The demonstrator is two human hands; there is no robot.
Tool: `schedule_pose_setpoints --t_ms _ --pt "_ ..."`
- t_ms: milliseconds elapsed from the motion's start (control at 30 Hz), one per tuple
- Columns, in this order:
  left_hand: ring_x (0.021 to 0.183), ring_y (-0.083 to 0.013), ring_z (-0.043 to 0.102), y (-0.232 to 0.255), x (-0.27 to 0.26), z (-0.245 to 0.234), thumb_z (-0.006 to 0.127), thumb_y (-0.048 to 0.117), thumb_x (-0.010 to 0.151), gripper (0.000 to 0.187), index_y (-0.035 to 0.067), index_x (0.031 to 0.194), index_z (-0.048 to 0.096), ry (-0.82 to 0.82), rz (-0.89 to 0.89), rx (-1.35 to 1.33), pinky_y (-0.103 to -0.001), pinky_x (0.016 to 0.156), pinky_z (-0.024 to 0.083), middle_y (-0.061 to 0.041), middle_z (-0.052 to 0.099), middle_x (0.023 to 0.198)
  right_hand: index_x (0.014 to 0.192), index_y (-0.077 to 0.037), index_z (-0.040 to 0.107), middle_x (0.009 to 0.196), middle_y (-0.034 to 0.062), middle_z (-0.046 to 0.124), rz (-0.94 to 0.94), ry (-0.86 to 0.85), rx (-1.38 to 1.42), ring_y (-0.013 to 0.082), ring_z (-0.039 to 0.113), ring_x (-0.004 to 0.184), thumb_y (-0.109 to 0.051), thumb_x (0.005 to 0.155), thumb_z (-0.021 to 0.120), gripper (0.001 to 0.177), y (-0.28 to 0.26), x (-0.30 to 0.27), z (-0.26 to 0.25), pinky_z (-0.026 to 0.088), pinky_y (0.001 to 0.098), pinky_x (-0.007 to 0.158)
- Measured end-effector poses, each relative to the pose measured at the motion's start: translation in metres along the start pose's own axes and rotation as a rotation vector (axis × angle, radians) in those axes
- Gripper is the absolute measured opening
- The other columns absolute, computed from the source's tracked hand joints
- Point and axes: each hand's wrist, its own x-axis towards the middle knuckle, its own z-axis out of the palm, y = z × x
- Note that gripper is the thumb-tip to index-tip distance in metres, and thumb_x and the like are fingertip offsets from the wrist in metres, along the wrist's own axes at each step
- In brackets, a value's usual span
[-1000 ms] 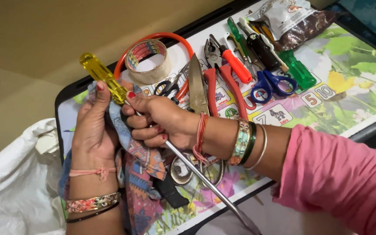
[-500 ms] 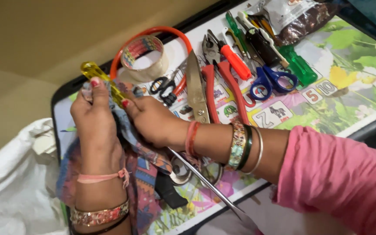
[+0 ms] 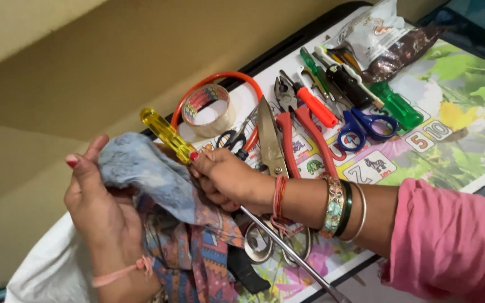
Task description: The person wipes a yellow-handled screwdriver and a pair of red-handled pliers with a patterned cloth on a table covered with various tools and supplies. The person handles each tool individually, wiping the surfaces and then placing them back on the table.
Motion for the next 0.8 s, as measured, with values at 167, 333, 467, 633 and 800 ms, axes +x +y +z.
schedule_pose_setpoints --t_ms 167,333,467,633,800 --pt "0.1 -0.0099 0.064 -0.019 -0.005 0.029 0.056 0.034 0.105 0.044 0.0 0.133 0.061 -0.106 0.0 0.001 -0.024 0.088 0.053 -0.007 0.067 0.119 0.083 -0.018 0.046 0.055 -0.007 0.034 0.042 0.006 0.004 0.0057 0.025 0.04 -0.042 0.108 0.039 0.036 0.006 0.006 -0.005 0.018 0.0252 0.035" --pt "0.09 -0.0089 0.06 -0.05 -0.007 0.03 0.073 0.015 0.097 0.037 0.0 0.126 0.056 -0.055 0.099 0.319 -0.022 0.08 0.051 -0.006 0.065 0.106 0.091 -0.013 0.059 0.063 -0.0034 0.048 -0.27 0.109 -0.259 0.0078 0.041 0.05 -0.018 0.107 0.042 0.024 0.028 0.018 -0.007 0.03 0.0277 0.042" --pt "0.078 -0.0089 0.058 -0.064 -0.01 0.029 0.069 0.022 0.102 0.024 -0.002 0.103 0.068 -0.059 -0.196 0.176 -0.024 0.066 0.046 -0.003 0.067 0.092 0.092 -0.009 0.06 0.07 -0.002 0.057 -0.635 0.094 -0.455 0.0093 0.054 0.06 -0.013 0.108 0.044 0.023 0.031 0.017 -0.004 0.042 0.0292 0.048" --pt "0.071 -0.0137 0.061 -0.051 -0.015 0.033 0.061 0.027 0.104 0.031 -0.001 0.097 0.071 -0.08 -0.147 0.025 -0.027 0.061 0.048 -0.005 0.07 0.086 0.087 -0.012 0.052 0.053 -0.0033 0.038 -0.034 -0.026 -0.073 0.0093 0.033 0.038 -0.03 0.107 0.039 0.03 0.003 -0.003 0.004 0.024 0.0276 0.031" --pt "0.075 -0.0223 0.069 -0.031 -0.017 0.027 0.063 0.02 0.094 0.024 0.002 0.109 0.066 -0.148 -0.474 -0.427 -0.036 0.067 0.057 -0.009 0.075 0.09 0.092 -0.018 0.043 0.061 -0.0071 0.027 0.178 -0.595 0.562 0.0046 0.027 0.045 -0.046 0.114 0.037 0.036 -0.018 -0.019 -0.007 0.021 0.0209 0.035"
